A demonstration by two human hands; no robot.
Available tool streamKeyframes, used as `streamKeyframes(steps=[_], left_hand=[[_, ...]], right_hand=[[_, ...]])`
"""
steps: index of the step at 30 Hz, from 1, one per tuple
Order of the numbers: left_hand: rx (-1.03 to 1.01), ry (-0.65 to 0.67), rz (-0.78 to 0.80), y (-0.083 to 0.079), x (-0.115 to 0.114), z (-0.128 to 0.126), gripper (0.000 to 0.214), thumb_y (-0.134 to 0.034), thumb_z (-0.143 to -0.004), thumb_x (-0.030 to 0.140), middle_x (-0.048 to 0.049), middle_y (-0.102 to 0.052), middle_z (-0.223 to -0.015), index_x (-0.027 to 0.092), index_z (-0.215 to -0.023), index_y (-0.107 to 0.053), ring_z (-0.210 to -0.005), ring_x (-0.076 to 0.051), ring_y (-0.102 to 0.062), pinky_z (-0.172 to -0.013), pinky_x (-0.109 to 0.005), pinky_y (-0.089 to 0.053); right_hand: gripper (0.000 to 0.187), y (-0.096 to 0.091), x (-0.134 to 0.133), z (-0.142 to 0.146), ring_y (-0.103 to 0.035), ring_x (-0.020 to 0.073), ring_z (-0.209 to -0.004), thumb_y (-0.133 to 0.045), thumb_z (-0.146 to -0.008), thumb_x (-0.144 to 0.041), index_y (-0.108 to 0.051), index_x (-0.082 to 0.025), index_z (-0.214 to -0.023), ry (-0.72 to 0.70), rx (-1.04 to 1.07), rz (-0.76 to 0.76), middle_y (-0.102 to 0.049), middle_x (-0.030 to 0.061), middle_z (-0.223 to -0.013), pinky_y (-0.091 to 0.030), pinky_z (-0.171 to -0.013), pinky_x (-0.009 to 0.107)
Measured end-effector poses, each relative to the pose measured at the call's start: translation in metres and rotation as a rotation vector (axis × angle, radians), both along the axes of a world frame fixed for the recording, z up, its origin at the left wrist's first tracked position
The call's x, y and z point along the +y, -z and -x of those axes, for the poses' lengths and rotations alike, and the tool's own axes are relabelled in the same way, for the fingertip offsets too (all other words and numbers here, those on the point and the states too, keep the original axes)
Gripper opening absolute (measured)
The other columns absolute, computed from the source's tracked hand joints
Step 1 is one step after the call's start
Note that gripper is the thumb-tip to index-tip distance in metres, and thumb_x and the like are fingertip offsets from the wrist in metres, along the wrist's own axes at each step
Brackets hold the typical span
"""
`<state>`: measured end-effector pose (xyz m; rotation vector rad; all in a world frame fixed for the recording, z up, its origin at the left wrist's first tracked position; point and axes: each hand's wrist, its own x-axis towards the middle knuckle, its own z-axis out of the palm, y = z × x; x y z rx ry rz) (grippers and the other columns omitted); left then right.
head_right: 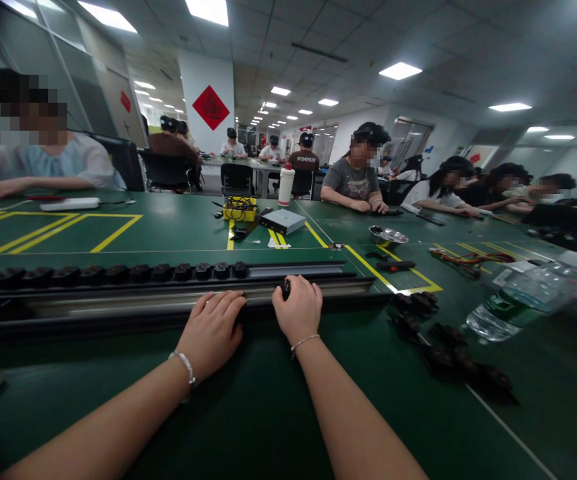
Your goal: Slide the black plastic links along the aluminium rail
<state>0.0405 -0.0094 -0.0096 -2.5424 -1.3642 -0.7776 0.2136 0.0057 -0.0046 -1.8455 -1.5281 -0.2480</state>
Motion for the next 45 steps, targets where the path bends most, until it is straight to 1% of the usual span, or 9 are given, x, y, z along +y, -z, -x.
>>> streamKeyframes(steps=[5,10,21,26,32,34,36,40,45], left_hand=[[-0.013,-0.017,0.007,-0.001,-0.002,0.002,0.037,-0.045,-0.076,0.02,-0.003,-0.052,-0.126,0.023,-0.112,-0.051,-0.12,-0.021,-0.041,-0.106,-0.044,-0.021],[-0.009,-0.061,0.02,-0.002,-0.004,0.003,0.036,-0.045,-0.076,0.021,-0.0032,-0.05,-0.129,0.024,-0.111,-0.052,-0.124,-0.023,-0.036,-0.107,-0.047,-0.017],[-0.024,-0.026,0.059,-0.002,-0.009,0.002,0.05,-0.045,-0.076,0.022,-0.0042,-0.049,-0.129,0.024,-0.126,-0.042,-0.12,-0.023,-0.039,-0.105,-0.047,-0.018],[0.001,-0.044,0.096,-0.007,-0.012,-0.001,0.043,-0.042,-0.078,0.022,-0.0065,-0.059,-0.111,0.022,-0.12,-0.047,-0.102,-0.022,-0.049,-0.093,-0.043,-0.03],[0.007,-0.083,0.087,-0.011,-0.011,-0.004,0.031,-0.039,-0.081,0.025,-0.0058,-0.062,-0.093,0.022,-0.108,-0.054,-0.089,-0.022,-0.052,-0.084,-0.042,-0.032],[-0.006,-0.076,0.089,-0.01,-0.01,-0.004,0.031,-0.039,-0.081,0.026,-0.0057,-0.062,-0.094,0.021,-0.108,-0.054,-0.09,-0.022,-0.052,-0.086,-0.042,-0.032],[-0.03,-0.044,0.083,-0.008,-0.01,-0.005,0.033,-0.039,-0.081,0.025,-0.0057,-0.062,-0.099,0.02,-0.11,-0.053,-0.095,-0.022,-0.052,-0.094,-0.044,-0.028],[-0.086,0.025,0.085,-0.005,-0.01,-0.007,0.039,-0.042,-0.079,0.023,-0.005,-0.06,-0.11,0.022,-0.117,-0.05,-0.104,-0.021,-0.05,-0.101,-0.044,-0.021],[-0.104,0.015,0.109,-0.005,-0.011,-0.01,0.04,-0.044,-0.077,0.022,-0.0047,-0.061,-0.109,0.024,-0.116,-0.05,-0.102,-0.021,-0.051,-0.1,-0.044,-0.023]], right_hand=[[0.026,-0.002,0.0,-0.002,-0.052,0.0215,-0.102,-0.045,-0.076,-0.032,-0.058,-0.02,-0.095,-0.009,-0.006,0.024,-0.063,0.0067,-0.1,-0.025,-0.096,0.039],[0.026,-0.001,0.001,-0.006,-0.048,0.024,-0.11,-0.047,-0.075,-0.035,-0.059,-0.021,-0.094,0.005,-0.052,0.065,-0.063,0.0065,-0.103,-0.019,-0.1,0.046],[0.026,0.0,0.001,-0.009,-0.048,0.0229,-0.11,-0.048,-0.076,-0.04,-0.059,-0.022,-0.092,0.005,-0.03,0.058,-0.063,0.0054,-0.101,-0.02,-0.1,0.045],[0.024,-0.003,-0.002,-0.007,-0.049,0.0215,-0.109,-0.048,-0.077,-0.04,-0.059,-0.023,-0.09,0.009,-0.013,0.057,-0.063,0.0049,-0.1,-0.024,-0.097,0.041],[0.019,-0.005,-0.005,-0.003,-0.052,0.0189,-0.101,-0.049,-0.075,-0.036,-0.059,-0.023,-0.086,0.041,-0.018,0.042,-0.064,0.0024,-0.094,-0.026,-0.095,0.037],[0.018,-0.007,-0.005,-0.002,-0.054,0.0175,-0.094,-0.049,-0.075,-0.034,-0.058,-0.024,-0.087,0.048,-0.021,0.051,-0.064,0.0013,-0.092,-0.028,-0.092,0.035],[0.019,-0.008,-0.004,-0.002,-0.055,0.0171,-0.091,-0.049,-0.074,-0.033,-0.058,-0.024,-0.088,0.044,-0.036,0.069,-0.064,0.0009,-0.091,-0.029,-0.092,0.035],[0.031,-0.01,-0.004,-0.004,-0.054,0.0176,-0.094,-0.049,-0.074,-0.032,-0.056,-0.026,-0.104,0.019,-0.081,0.088,-0.064,0.001,-0.096,-0.025,-0.095,0.037],[0.033,-0.007,-0.005,-0.006,-0.052,0.0169,-0.102,-0.046,-0.076,-0.031,-0.053,-0.027,-0.108,-0.024,-0.075,0.069,-0.063,0.0006,-0.105,-0.021,-0.099,0.039]])
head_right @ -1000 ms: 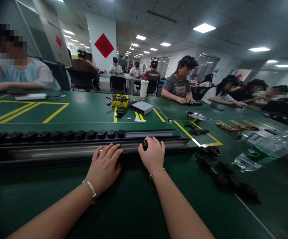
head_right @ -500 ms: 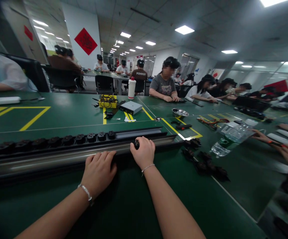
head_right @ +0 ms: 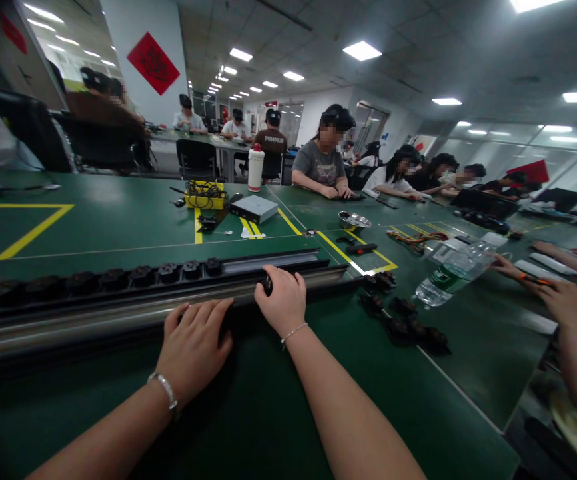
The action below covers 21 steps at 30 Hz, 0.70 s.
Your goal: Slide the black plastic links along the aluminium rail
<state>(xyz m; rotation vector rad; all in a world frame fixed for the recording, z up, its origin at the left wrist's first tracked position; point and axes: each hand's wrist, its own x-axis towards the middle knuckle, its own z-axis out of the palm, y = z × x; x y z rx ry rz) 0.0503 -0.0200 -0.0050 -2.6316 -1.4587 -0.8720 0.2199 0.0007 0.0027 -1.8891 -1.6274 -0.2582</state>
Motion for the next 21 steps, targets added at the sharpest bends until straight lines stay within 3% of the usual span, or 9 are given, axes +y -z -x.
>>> streamKeyframes(steps=[11,21], left_hand=[[-0.037,-0.011,0.028,0.0006,0.0005,-0.0007,0.037,-0.045,-0.077,0.023,-0.0023,-0.061,-0.107,0.026,-0.113,-0.051,-0.102,-0.02,-0.051,-0.1,-0.043,-0.023],[-0.05,-0.006,0.038,0.0011,0.0011,-0.0012,0.037,-0.045,-0.076,0.022,-0.0023,-0.061,-0.107,0.025,-0.113,-0.051,-0.102,-0.019,-0.051,-0.1,-0.042,-0.022]], right_hand=[[0.028,0.0056,0.0006,-0.0026,-0.051,0.0176,-0.107,-0.045,-0.078,-0.031,-0.058,-0.023,-0.101,-0.006,-0.005,-0.023,-0.063,0.0028,-0.106,-0.019,-0.102,0.039],[0.021,0.0013,0.0,-0.0005,-0.053,0.0182,-0.095,-0.049,-0.074,-0.029,-0.06,-0.022,-0.091,0.029,-0.014,-0.041,-0.061,0.0031,-0.097,-0.032,-0.086,0.032]])
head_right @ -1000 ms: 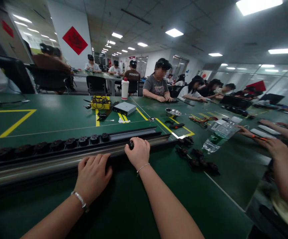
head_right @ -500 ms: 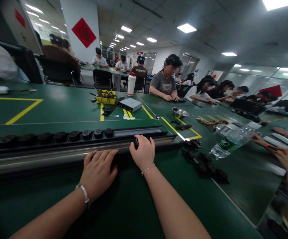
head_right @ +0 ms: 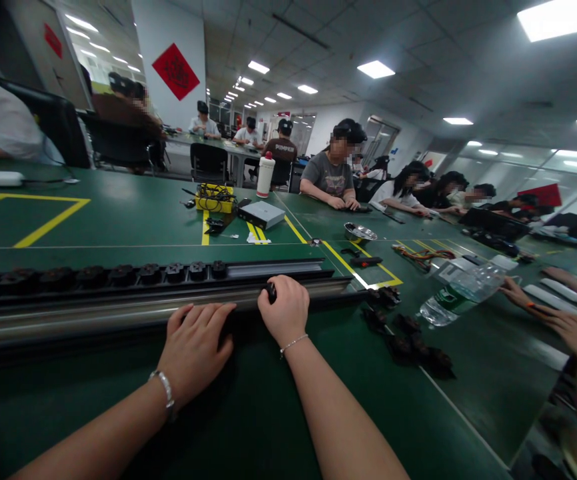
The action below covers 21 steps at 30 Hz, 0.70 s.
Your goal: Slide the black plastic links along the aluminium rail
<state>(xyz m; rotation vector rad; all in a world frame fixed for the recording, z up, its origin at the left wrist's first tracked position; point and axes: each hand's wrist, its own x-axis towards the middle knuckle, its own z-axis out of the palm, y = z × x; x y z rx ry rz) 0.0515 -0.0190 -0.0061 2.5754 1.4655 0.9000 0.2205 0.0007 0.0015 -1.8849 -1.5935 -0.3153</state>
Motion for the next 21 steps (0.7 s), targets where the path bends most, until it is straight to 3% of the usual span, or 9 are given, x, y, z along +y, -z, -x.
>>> streamKeyframes(steps=[9,21], left_hand=[[0.017,-0.01,0.008,-0.0001,0.0004,-0.0002,0.038,-0.045,-0.076,0.023,-0.0017,-0.061,-0.107,0.025,-0.113,-0.051,-0.102,-0.018,-0.051,-0.101,-0.041,-0.02],[0.01,-0.003,0.012,0.0003,0.0002,0.0,0.038,-0.045,-0.076,0.023,-0.0014,-0.061,-0.107,0.025,-0.114,-0.05,-0.103,-0.018,-0.05,-0.101,-0.041,-0.02]], right_hand=[[0.018,0.0007,0.0008,-0.0022,-0.05,0.0186,-0.088,-0.051,-0.072,-0.028,-0.06,-0.023,-0.087,0.034,-0.02,-0.008,-0.057,0.0027,-0.088,-0.032,-0.085,0.033],[0.024,-0.0013,0.0018,-0.006,-0.051,0.0202,-0.09,-0.05,-0.071,-0.028,-0.058,-0.021,-0.093,0.013,0.004,0.009,-0.059,0.0043,-0.093,-0.032,-0.088,0.035]])
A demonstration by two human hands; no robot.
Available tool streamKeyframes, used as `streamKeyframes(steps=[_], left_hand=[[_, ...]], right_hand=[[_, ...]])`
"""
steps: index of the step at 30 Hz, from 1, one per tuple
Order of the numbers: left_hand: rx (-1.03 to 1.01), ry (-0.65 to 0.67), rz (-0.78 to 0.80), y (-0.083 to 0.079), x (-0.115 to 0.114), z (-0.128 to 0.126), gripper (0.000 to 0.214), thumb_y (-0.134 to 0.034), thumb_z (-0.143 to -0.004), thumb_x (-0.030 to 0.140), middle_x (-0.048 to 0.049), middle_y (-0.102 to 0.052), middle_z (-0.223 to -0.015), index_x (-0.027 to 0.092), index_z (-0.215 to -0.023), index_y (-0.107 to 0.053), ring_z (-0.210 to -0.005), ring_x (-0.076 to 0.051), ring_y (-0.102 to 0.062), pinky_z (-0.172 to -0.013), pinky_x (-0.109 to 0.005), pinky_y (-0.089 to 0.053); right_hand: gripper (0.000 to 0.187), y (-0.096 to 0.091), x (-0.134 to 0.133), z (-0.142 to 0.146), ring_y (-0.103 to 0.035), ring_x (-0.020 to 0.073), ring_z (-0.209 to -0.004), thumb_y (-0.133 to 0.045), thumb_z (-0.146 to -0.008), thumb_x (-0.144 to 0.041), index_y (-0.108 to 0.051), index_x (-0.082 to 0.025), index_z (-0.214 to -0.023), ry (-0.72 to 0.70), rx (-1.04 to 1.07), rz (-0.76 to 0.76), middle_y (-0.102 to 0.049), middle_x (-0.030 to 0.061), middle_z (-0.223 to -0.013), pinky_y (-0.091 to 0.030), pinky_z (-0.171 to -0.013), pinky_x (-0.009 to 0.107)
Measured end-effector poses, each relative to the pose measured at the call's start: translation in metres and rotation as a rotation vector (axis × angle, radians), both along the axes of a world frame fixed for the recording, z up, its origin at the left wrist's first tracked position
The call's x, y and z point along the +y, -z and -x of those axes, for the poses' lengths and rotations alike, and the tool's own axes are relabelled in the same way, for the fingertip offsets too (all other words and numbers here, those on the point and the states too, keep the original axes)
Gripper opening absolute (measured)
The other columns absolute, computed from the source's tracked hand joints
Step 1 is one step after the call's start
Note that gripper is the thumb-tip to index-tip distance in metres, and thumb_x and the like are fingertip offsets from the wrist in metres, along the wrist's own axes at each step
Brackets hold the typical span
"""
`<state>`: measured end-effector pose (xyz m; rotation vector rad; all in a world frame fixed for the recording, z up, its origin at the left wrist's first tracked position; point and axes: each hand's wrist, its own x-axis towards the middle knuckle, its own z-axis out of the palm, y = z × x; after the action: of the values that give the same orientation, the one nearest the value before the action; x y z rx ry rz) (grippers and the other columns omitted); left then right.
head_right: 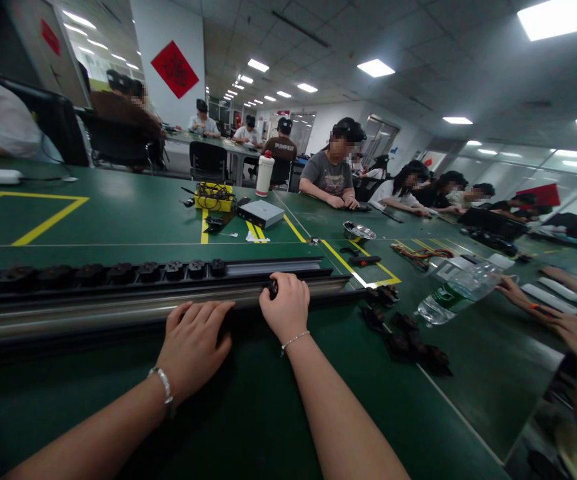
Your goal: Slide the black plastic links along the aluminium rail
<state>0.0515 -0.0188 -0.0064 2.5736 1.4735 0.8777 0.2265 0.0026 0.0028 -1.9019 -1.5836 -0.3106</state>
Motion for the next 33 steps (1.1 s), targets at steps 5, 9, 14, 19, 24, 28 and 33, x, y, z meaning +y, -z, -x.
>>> streamKeyframes(steps=[5,9,14,19,24,28,33], left_hand=[[0.009,0.0,0.001,0.0002,0.0001,0.0007,0.037,-0.045,-0.076,0.023,-0.0011,-0.061,-0.107,0.025,-0.113,-0.05,-0.102,-0.019,-0.05,-0.1,-0.041,-0.02],[0.011,-0.001,-0.001,0.0004,0.0001,0.0007,0.038,-0.045,-0.076,0.023,-0.0012,-0.061,-0.107,0.025,-0.114,-0.05,-0.103,-0.019,-0.05,-0.101,-0.041,-0.02],[0.011,-0.002,0.002,0.0001,-0.0002,0.0005,0.038,-0.045,-0.076,0.023,-0.0013,-0.061,-0.107,0.025,-0.114,-0.05,-0.102,-0.019,-0.05,-0.1,-0.041,-0.021],[0.003,-0.003,-0.001,-0.0004,0.0,0.0009,0.038,-0.045,-0.076,0.023,-0.0014,-0.061,-0.107,0.025,-0.114,-0.05,-0.102,-0.018,-0.05,-0.1,-0.041,-0.021],[0.007,-0.005,0.005,-0.0001,0.0003,0.0004,0.038,-0.045,-0.076,0.023,-0.0012,-0.061,-0.106,0.025,-0.113,-0.05,-0.101,-0.019,-0.05,-0.1,-0.041,-0.021],[0.0,-0.007,0.008,-0.0002,0.0003,-0.0003,0.038,-0.045,-0.075,0.022,-0.0023,-0.061,-0.106,0.025,-0.113,-0.051,-0.101,-0.019,-0.05,-0.1,-0.041,-0.021],[-0.001,0.001,0.007,-0.0013,-0.0002,0.0004,0.037,-0.044,-0.076,0.023,-0.0025,-0.061,-0.106,0.025,-0.113,-0.051,-0.101,-0.019,-0.05,-0.1,-0.041,-0.021]], right_hand=[[0.024,-0.0006,-0.0001,-0.0021,-0.051,0.0204,-0.09,-0.049,-0.071,-0.026,-0.057,-0.021,-0.094,-0.002,0.006,0.013,-0.059,0.0045,-0.094,-0.033,-0.087,0.035],[0.023,-0.0003,0.0004,-0.0037,-0.051,0.0203,-0.09,-0.049,-0.071,-0.024,-0.057,-0.021,-0.093,-0.003,0.009,0.022,-0.059,0.0042,-0.092,-0.034,-0.086,0.035],[0.023,0.0002,0.0014,-0.005,-0.051,0.0201,-0.089,-0.047,-0.071,-0.023,-0.057,-0.021,-0.092,-0.016,0.012,0.018,-0.059,0.0042,-0.091,-0.035,-0.085,0.035],[0.022,0.0004,0.0021,-0.0072,-0.051,0.0194,-0.088,-0.047,-0.07,-0.022,-0.057,-0.021,-0.09,-0.029,0.021,0.009,-0.059,0.0038,-0.089,-0.035,-0.085,0.035],[0.021,-0.0009,0.0025,-0.0087,-0.052,0.0189,-0.087,-0.047,-0.071,-0.022,-0.057,-0.022,-0.089,-0.044,0.035,0.021,-0.058,0.0034,-0.087,-0.036,-0.083,0.034],[0.021,-0.0029,0.0023,-0.0091,-0.052,0.0186,-0.087,-0.047,-0.07,-0.022,-0.057,-0.022,-0.089,-0.043,0.042,0.041,-0.058,0.0033,-0.088,-0.037,-0.083,0.034],[0.022,-0.0046,0.002,-0.0102,-0.052,0.0187,-0.088,-0.046,-0.071,-0.021,-0.058,-0.022,-0.089,-0.051,0.052,0.061,-0.059,0.0037,-0.089,-0.037,-0.084,0.034]])
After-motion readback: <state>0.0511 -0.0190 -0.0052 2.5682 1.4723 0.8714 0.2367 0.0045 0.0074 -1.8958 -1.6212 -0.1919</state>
